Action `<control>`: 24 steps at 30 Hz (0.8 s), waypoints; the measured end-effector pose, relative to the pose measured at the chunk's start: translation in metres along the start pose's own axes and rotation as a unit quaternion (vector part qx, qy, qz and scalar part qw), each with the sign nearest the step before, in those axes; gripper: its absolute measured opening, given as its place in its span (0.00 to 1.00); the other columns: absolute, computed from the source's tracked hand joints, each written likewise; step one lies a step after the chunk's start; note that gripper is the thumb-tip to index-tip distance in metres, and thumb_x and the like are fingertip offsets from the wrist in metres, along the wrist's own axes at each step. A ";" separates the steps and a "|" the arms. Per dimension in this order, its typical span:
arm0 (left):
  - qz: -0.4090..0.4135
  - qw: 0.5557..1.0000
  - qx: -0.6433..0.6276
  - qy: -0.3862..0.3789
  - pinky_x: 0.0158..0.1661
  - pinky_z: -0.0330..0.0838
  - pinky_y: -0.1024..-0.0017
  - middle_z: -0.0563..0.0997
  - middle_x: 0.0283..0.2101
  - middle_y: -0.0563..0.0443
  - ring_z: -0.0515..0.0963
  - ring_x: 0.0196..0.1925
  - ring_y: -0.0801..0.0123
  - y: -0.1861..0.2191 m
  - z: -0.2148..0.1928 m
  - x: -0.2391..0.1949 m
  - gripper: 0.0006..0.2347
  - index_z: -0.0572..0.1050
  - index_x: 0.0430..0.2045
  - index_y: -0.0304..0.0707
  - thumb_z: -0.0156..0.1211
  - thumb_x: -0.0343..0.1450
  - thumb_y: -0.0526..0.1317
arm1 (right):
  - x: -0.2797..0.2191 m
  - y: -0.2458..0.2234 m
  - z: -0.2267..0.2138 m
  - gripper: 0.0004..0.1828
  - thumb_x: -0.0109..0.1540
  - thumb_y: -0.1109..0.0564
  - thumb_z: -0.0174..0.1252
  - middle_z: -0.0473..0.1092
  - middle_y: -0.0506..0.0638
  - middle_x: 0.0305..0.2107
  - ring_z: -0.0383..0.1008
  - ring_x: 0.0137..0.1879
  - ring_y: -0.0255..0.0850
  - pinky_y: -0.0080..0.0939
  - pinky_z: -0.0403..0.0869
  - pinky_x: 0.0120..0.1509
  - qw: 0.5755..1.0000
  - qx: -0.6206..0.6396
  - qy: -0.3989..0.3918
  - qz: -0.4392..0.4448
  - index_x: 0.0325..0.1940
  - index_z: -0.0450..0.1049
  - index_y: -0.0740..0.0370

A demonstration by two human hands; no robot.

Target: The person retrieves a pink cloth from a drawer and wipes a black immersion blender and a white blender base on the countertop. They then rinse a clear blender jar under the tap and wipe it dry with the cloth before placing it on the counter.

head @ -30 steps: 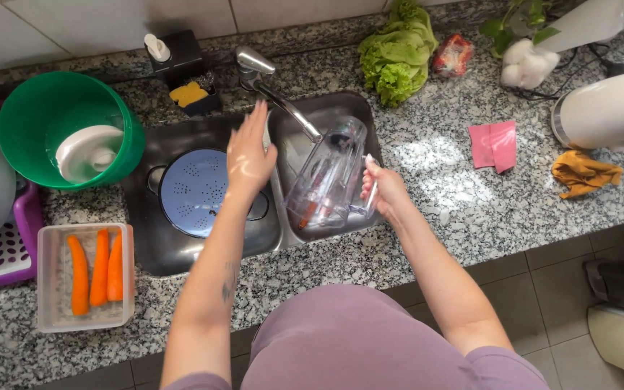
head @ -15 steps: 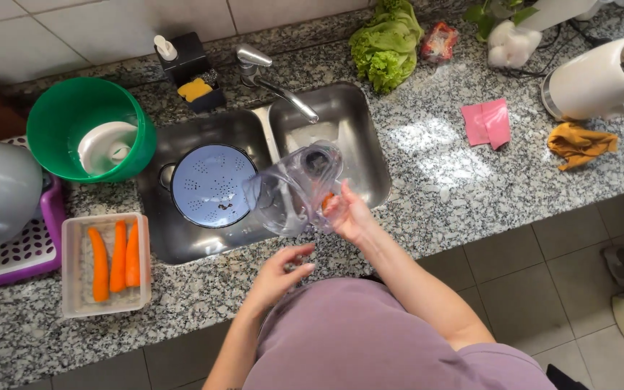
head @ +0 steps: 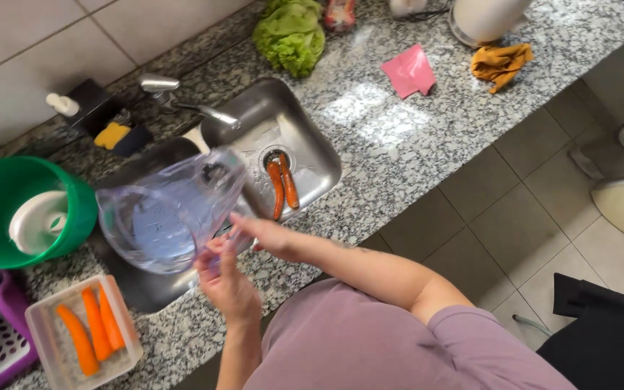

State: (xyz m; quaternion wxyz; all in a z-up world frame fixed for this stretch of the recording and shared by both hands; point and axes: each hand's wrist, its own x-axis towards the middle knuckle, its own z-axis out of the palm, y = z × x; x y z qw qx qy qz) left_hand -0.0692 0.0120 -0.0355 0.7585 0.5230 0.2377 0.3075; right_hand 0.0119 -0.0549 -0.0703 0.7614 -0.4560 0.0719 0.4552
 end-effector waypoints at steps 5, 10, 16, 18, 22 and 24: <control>0.095 0.985 0.144 0.030 0.36 0.78 0.79 0.72 0.30 0.54 0.73 0.31 0.75 0.008 -0.012 0.026 0.08 0.67 0.27 0.39 0.61 0.69 0.39 | -0.026 -0.058 -0.033 0.25 0.61 0.42 0.41 0.68 0.53 0.47 0.68 0.51 0.40 0.38 0.69 0.55 0.873 -0.478 -0.080 -0.045 0.53 0.66 0.61; 0.222 0.917 0.317 0.094 0.31 0.73 0.74 0.71 0.26 0.46 0.72 0.28 0.67 0.020 -0.006 0.021 0.09 0.68 0.24 0.30 0.62 0.71 0.31 | -0.031 -0.117 -0.198 0.16 0.60 0.46 0.49 0.72 0.44 0.40 0.70 0.45 0.36 0.37 0.66 0.52 0.873 -0.445 0.167 -0.105 0.44 0.74 0.54; 0.100 0.831 0.522 0.162 0.25 0.63 0.73 0.71 0.17 0.50 0.69 0.18 0.72 0.019 0.000 0.027 0.14 0.74 0.23 0.36 0.66 0.71 0.47 | -0.030 -0.227 -0.355 0.14 0.57 0.54 0.57 0.66 0.49 0.40 0.69 0.37 0.35 0.31 0.69 0.38 0.808 -0.323 0.451 -0.197 0.46 0.69 0.58; 0.223 0.830 0.434 0.270 0.30 0.66 0.73 0.72 0.22 0.49 0.71 0.23 0.72 0.013 0.017 0.022 0.15 0.74 0.28 0.31 0.70 0.78 0.44 | -0.044 -0.255 -0.358 0.17 0.61 0.55 0.54 0.59 0.53 0.50 0.67 0.38 0.38 0.31 0.70 0.35 0.781 -0.348 0.509 -0.102 0.52 0.64 0.61; 0.286 0.804 0.468 0.229 0.29 0.61 0.73 0.70 0.18 0.50 0.70 0.20 0.70 0.049 0.073 0.004 0.18 0.70 0.21 0.33 0.65 0.75 0.48 | -0.017 -0.273 -0.396 0.37 0.53 0.38 0.59 0.57 0.59 0.56 0.55 0.62 0.56 0.58 0.56 0.63 0.695 -0.495 0.519 -0.050 0.59 0.60 0.57; 0.311 0.782 0.489 0.230 0.28 0.54 0.70 0.68 0.17 0.50 0.67 0.20 0.67 0.058 0.085 -0.004 0.18 0.69 0.18 0.33 0.66 0.70 0.48 | -0.009 -0.276 -0.403 0.40 0.50 0.35 0.62 0.57 0.56 0.57 0.53 0.64 0.52 0.57 0.53 0.66 0.680 -0.543 0.492 -0.005 0.58 0.61 0.55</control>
